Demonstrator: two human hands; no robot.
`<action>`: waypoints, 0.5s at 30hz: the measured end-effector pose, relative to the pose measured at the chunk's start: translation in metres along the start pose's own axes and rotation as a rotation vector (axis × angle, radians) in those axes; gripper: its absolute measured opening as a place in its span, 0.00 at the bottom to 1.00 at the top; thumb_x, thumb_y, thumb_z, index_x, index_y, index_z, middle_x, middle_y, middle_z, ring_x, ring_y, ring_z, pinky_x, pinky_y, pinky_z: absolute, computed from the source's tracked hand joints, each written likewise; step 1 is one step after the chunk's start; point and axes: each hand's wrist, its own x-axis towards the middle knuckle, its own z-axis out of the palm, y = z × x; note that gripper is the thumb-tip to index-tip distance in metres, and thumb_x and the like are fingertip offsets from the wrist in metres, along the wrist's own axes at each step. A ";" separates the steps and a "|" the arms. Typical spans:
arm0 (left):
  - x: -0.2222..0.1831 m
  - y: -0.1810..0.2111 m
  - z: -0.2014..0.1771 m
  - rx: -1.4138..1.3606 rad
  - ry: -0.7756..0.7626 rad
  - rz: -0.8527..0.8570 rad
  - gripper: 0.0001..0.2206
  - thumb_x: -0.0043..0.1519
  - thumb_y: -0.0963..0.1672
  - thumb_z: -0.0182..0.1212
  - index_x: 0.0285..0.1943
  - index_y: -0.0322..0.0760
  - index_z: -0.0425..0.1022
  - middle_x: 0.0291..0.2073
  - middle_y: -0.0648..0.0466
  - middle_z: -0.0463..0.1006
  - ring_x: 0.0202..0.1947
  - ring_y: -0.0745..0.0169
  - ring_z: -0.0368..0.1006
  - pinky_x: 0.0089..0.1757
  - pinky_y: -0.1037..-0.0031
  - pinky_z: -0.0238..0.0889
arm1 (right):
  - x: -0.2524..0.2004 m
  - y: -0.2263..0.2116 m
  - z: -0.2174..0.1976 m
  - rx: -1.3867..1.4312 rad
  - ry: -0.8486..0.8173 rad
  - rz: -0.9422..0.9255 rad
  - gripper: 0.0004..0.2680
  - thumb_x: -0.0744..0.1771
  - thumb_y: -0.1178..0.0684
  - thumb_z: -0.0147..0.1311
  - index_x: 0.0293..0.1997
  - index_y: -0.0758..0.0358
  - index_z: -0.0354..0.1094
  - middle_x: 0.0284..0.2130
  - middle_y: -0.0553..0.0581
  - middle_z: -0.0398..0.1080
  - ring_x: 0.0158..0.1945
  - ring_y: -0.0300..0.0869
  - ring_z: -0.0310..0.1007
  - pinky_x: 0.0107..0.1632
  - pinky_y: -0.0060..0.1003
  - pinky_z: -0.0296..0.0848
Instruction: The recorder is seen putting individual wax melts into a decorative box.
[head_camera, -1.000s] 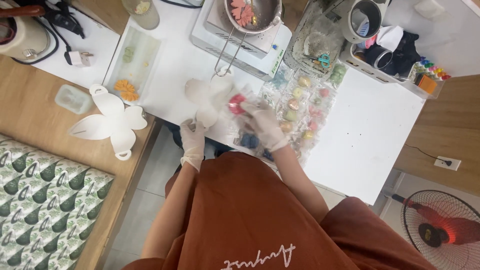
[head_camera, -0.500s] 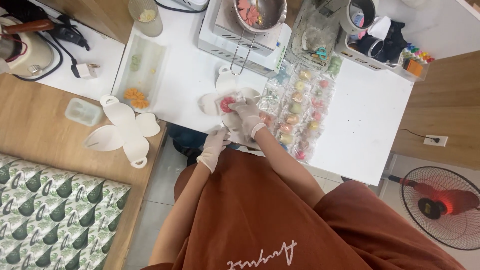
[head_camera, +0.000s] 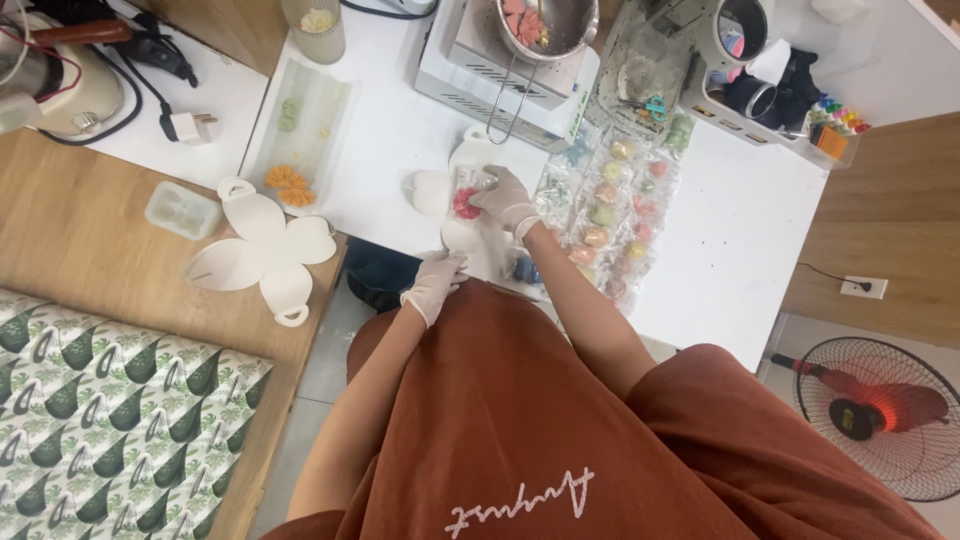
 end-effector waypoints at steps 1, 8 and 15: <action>0.006 -0.003 -0.001 -0.003 0.002 0.002 0.19 0.64 0.51 0.58 0.62 0.41 0.73 0.47 0.59 0.81 0.43 0.67 0.78 0.43 0.74 0.68 | -0.003 -0.005 0.001 -0.001 -0.002 -0.004 0.28 0.60 0.57 0.68 0.68 0.65 0.60 0.42 0.60 0.77 0.44 0.44 0.79 0.48 0.35 0.78; 0.030 -0.003 -0.002 0.039 0.008 0.120 0.23 0.59 0.46 0.65 0.62 0.31 0.72 0.41 0.52 0.81 0.34 0.64 0.78 0.34 0.73 0.67 | -0.007 -0.021 0.007 -0.172 0.177 -0.026 0.28 0.56 0.53 0.72 0.61 0.65 0.65 0.46 0.65 0.74 0.47 0.50 0.76 0.51 0.39 0.75; 0.028 0.006 -0.020 0.055 0.354 0.298 0.17 0.66 0.47 0.57 0.56 0.28 0.74 0.39 0.48 0.82 0.34 0.62 0.78 0.36 0.74 0.67 | 0.007 -0.012 0.007 -0.209 0.420 -0.261 0.43 0.53 0.55 0.78 0.66 0.82 0.44 0.49 0.73 0.66 0.51 0.57 0.68 0.56 0.45 0.70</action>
